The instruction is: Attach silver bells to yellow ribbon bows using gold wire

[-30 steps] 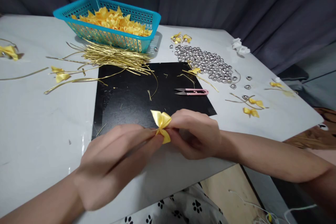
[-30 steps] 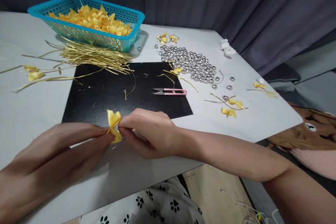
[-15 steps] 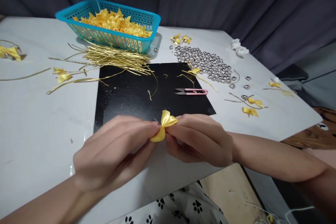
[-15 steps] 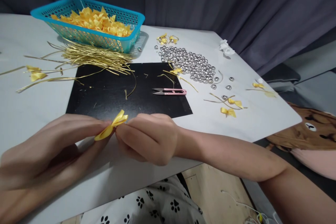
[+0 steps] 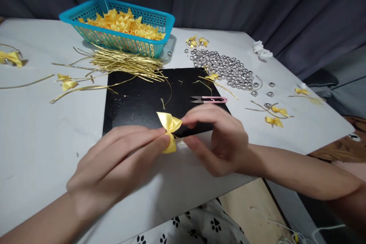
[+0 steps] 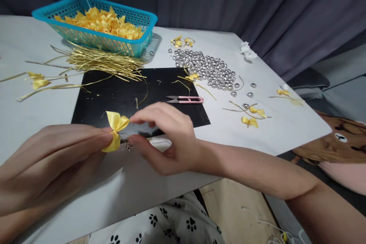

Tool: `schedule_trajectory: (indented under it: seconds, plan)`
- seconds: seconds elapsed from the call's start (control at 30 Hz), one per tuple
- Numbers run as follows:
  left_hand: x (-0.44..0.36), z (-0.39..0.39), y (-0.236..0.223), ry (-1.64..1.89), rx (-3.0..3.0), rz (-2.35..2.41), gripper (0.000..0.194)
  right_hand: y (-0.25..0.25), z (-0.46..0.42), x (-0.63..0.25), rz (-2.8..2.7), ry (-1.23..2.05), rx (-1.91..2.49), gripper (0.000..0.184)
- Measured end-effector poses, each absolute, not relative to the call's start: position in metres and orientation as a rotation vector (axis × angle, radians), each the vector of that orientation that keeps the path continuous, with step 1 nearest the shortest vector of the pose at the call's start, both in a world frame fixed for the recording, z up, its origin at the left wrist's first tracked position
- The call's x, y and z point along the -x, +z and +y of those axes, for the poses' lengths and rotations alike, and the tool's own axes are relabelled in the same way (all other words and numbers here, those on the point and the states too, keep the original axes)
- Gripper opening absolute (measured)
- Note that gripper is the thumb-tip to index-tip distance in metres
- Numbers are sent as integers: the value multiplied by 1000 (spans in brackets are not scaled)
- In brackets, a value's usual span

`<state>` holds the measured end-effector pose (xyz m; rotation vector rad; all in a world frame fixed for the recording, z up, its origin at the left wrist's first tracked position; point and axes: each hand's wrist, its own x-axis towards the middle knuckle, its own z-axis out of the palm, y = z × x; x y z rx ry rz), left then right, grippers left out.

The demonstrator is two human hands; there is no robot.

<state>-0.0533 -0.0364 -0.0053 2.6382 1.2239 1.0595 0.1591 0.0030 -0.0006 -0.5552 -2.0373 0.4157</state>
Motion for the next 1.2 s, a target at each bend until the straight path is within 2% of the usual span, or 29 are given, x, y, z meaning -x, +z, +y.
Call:
schedule_trajectory:
  seconds: [0.07, 0.17, 0.27, 0.33, 0.5, 0.7, 0.83, 0.93, 1.1, 1.2]
  plan:
    - [63, -28, -1, 931, -2762, 1079, 44, 2, 6, -160, -2002, 395, 591, 16]
    - [65, -23, 0, 897, -2816, 940, 44, 7, 9, -160, -2064, 419, 610, 13]
    - [50, -30, -3, 1040, -2749, 999, 32, 10, 11, -159, -2125, 550, 569, 5]
    - [37, -37, -6, 1244, -2571, 1251, 25, 11, 13, -158, -2148, 645, 550, 5]
    - [27, -39, -4, 1230, -2559, 1185, 20, 11, 12, -157, -2237, 633, 489, 5]
    - [30, -27, -3, 1248, -2782, 969, 13, 13, 4, -154, -2059, 714, 574, 8]
    - [27, -27, -14, 1229, -2742, 909, 17, 22, 5, -153, -1851, 793, 666, 9]
    - [28, -28, -19, 1217, -2720, 938, 24, 31, 11, -157, -1647, 941, 703, 8]
    - [31, -27, -17, 1194, -2766, 939, 24, 52, 19, -168, -1380, 1331, 775, 8]
    - [31, -26, -15, 1183, -2787, 949, 23, 67, 21, -173, -1086, 1572, 796, 23]
